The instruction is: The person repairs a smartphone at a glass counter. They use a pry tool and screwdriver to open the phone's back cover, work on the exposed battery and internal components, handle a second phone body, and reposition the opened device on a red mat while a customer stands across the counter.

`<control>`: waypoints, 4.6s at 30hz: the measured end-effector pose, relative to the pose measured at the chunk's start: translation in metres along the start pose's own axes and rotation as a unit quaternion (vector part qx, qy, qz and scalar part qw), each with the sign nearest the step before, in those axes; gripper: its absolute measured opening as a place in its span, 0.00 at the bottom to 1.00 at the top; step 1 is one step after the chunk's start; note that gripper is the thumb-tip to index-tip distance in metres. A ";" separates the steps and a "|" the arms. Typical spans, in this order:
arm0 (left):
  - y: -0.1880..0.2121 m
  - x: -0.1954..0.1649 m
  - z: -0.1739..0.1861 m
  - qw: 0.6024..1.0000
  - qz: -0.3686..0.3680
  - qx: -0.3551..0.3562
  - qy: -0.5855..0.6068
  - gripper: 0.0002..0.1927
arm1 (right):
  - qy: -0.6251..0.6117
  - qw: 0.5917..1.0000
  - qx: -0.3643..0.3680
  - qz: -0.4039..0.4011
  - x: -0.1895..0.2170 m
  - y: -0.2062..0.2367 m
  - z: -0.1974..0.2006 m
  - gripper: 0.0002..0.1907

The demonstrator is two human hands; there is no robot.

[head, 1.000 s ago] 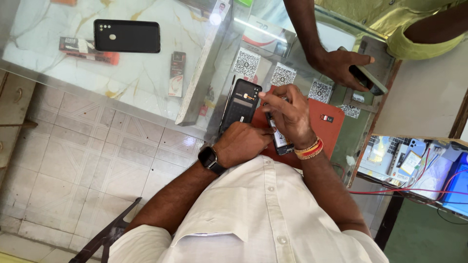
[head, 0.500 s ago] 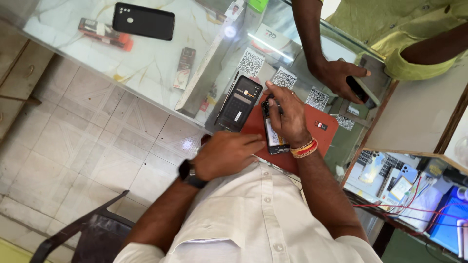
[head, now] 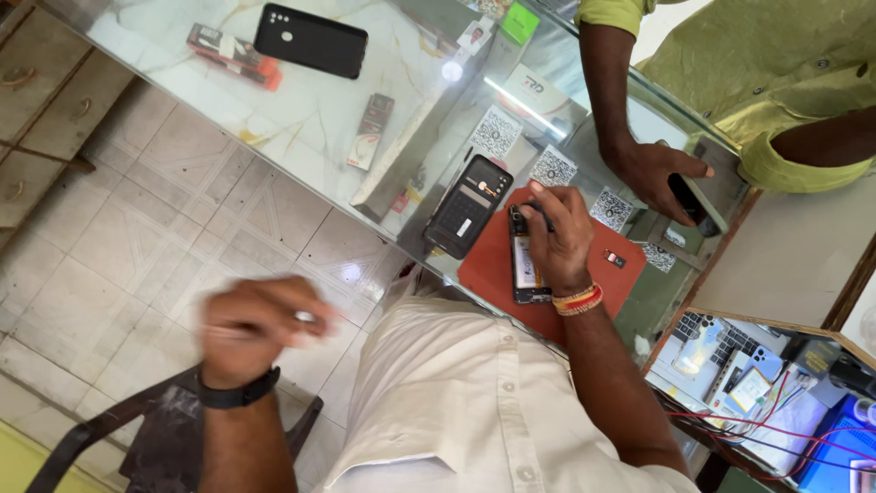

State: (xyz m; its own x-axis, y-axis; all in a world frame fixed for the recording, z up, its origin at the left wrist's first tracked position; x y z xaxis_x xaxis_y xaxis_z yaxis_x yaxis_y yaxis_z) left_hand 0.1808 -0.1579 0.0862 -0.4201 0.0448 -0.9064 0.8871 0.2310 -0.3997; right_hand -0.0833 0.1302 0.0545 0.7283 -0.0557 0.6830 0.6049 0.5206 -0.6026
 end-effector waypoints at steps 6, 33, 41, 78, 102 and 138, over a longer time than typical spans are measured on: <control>-0.066 0.099 -0.017 0.753 0.060 -0.123 0.644 0.17 | -0.067 0.996 -0.049 -0.044 -0.001 -0.002 -0.019 0.24; -0.164 0.101 -0.033 0.892 0.178 0.131 0.394 0.46 | 0.059 0.994 -0.065 -0.064 0.017 -0.017 -0.045 0.24; -0.144 0.133 -0.047 0.886 0.273 0.183 0.328 0.52 | 0.002 0.995 -0.045 -0.094 0.009 -0.019 -0.028 0.24; -0.142 0.116 -0.093 0.863 -0.001 0.347 -0.367 0.21 | 0.091 0.994 -0.050 -0.043 0.012 -0.019 -0.031 0.32; -0.160 0.126 -0.117 0.908 -0.039 0.183 -0.375 0.07 | -0.111 0.972 -0.176 -0.106 0.024 0.015 -0.028 0.32; -0.149 0.113 -0.032 0.815 -0.058 0.119 -0.565 0.10 | 0.157 0.981 -0.117 -0.006 -0.005 0.004 -0.014 0.25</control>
State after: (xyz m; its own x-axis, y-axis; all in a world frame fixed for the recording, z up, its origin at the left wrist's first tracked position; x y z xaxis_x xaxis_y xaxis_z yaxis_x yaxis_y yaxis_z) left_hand -0.0050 -0.1560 0.0481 -0.1786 -0.9179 -0.3543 0.9222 -0.0306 -0.3855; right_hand -0.0803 0.1207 0.0434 0.7611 -0.3400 0.5524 0.6453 0.3103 -0.6981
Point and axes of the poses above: each hand's wrist, its own y-axis away from the middle knuckle, its own z-axis out of the back of the hand, x = y × z, the point moved 1 cm from there along -y, towards the middle knuckle, and after that the axes turned 14 degrees about -y, right-handed, at the moved point
